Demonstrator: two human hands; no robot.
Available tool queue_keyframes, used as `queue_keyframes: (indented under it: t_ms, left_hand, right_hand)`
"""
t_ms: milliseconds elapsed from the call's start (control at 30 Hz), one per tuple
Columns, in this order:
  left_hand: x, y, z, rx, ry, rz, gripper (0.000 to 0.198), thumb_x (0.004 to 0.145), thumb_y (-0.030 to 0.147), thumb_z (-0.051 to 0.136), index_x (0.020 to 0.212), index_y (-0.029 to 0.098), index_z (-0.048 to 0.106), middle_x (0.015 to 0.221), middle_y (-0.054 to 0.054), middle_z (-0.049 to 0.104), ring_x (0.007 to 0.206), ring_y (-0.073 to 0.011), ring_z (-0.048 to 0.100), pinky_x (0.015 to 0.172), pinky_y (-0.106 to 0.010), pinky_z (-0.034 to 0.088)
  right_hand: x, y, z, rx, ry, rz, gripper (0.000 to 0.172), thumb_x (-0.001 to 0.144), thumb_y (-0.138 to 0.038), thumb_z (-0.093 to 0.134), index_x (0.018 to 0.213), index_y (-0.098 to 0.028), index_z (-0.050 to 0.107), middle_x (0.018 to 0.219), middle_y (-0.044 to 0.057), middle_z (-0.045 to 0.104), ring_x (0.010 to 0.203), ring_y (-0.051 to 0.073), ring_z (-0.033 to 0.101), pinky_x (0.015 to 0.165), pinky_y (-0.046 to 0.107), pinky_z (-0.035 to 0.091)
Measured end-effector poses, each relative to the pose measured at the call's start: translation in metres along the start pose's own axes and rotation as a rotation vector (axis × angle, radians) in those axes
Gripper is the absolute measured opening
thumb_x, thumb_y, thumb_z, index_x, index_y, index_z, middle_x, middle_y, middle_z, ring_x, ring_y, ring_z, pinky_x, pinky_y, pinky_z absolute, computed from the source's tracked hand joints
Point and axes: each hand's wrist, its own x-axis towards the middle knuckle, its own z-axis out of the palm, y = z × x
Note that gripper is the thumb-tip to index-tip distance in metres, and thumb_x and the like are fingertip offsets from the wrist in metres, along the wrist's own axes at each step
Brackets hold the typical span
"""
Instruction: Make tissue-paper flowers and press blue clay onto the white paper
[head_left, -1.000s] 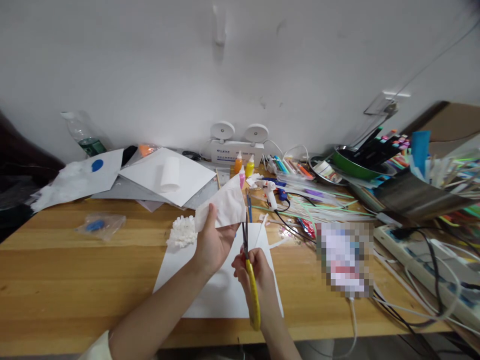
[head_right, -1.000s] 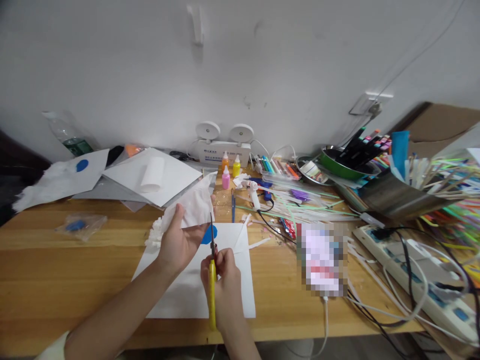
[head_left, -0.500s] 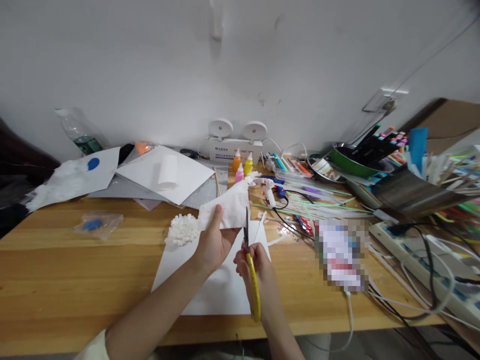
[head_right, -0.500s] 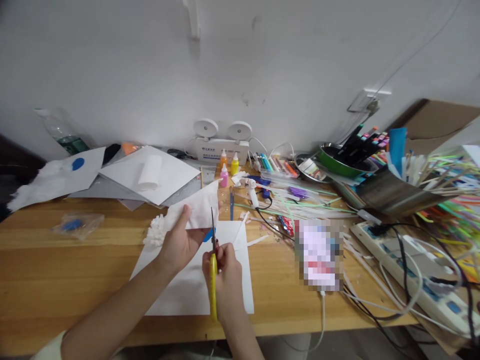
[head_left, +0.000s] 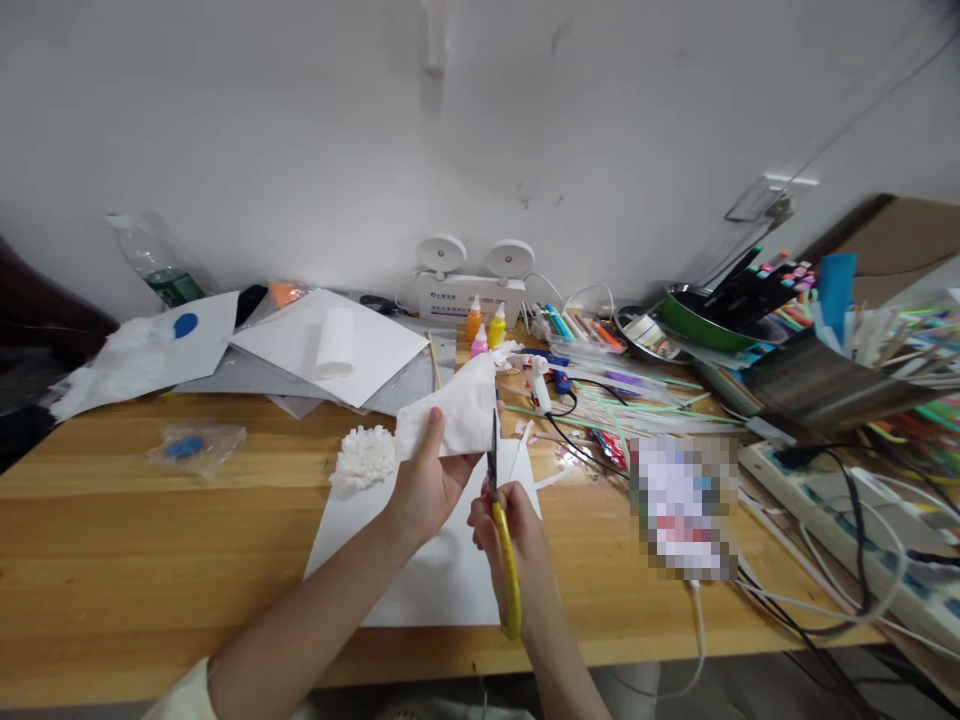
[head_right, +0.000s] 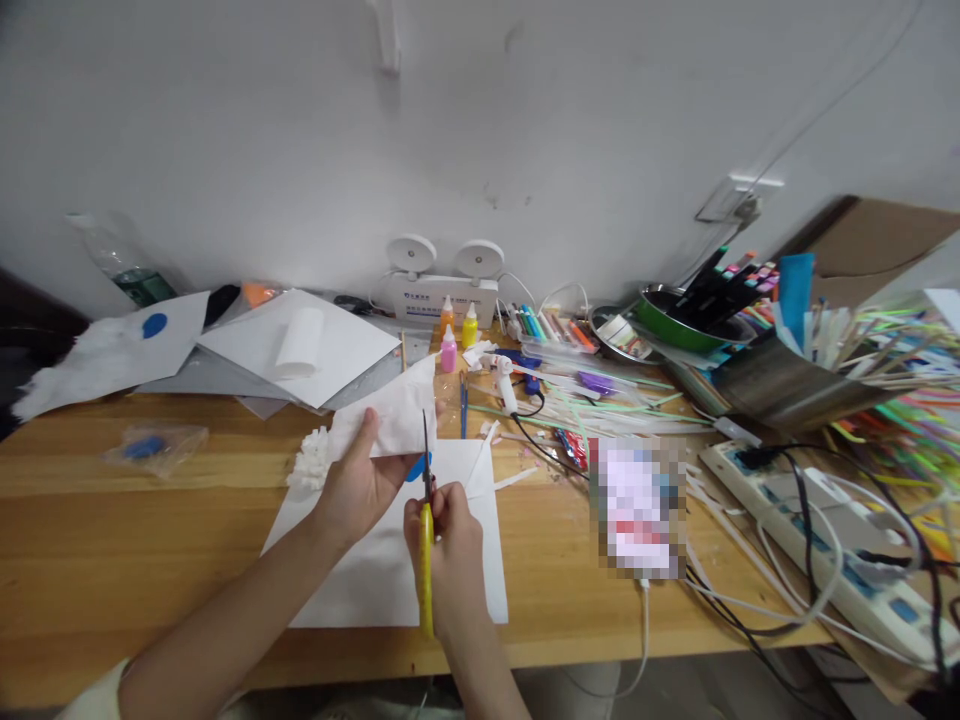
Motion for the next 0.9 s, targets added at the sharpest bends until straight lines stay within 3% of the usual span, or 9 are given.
queue_keyframes:
  t_ms: [167,467,900]
  left_hand:
    - [0.0004,-0.0008,-0.0001,-0.013,-0.021,0.014,0.043,0.085,0.028,0.043,0.123,0.008,0.043,0.105,-0.016,0.063,0.102,-0.0243,0.056,0.092,-0.037,0.04]
    - [0.0019,-0.0031,-0.0042,-0.042,-0.052,-0.002,0.044,0.087,0.029,0.039,0.126,0.008,0.038,0.108,-0.016,0.061,0.106,-0.0235,0.053,0.094,-0.039,0.038]
    - [0.0054,-0.0047,-0.0054,-0.059,-0.053,0.01,0.041,0.086,0.029,0.041,0.122,0.009,0.044,0.107,-0.016,0.062,0.108,-0.0232,0.052,0.095,-0.039,0.038]
  right_hand:
    - [0.0003,0.0047,0.001,0.023,-0.003,-0.014,0.028,0.079,-0.04,0.047,0.065,-0.022,0.031,0.057,-0.006,0.036,0.05,0.01,0.038,0.046,0.021,0.029]
    - [0.0001,0.0087,-0.0001,-0.015,0.009,-0.007,0.027,0.08,-0.043,0.046,0.068,-0.021,0.036,0.056,-0.006,0.038,0.047,0.009,0.037,0.043,0.021,0.029]
    - [0.0006,0.01,0.0011,0.007,0.038,-0.009,0.031,0.079,-0.041,0.049,0.062,-0.021,0.033,0.05,-0.008,0.036,0.042,0.007,0.034,0.04,0.019,0.026]
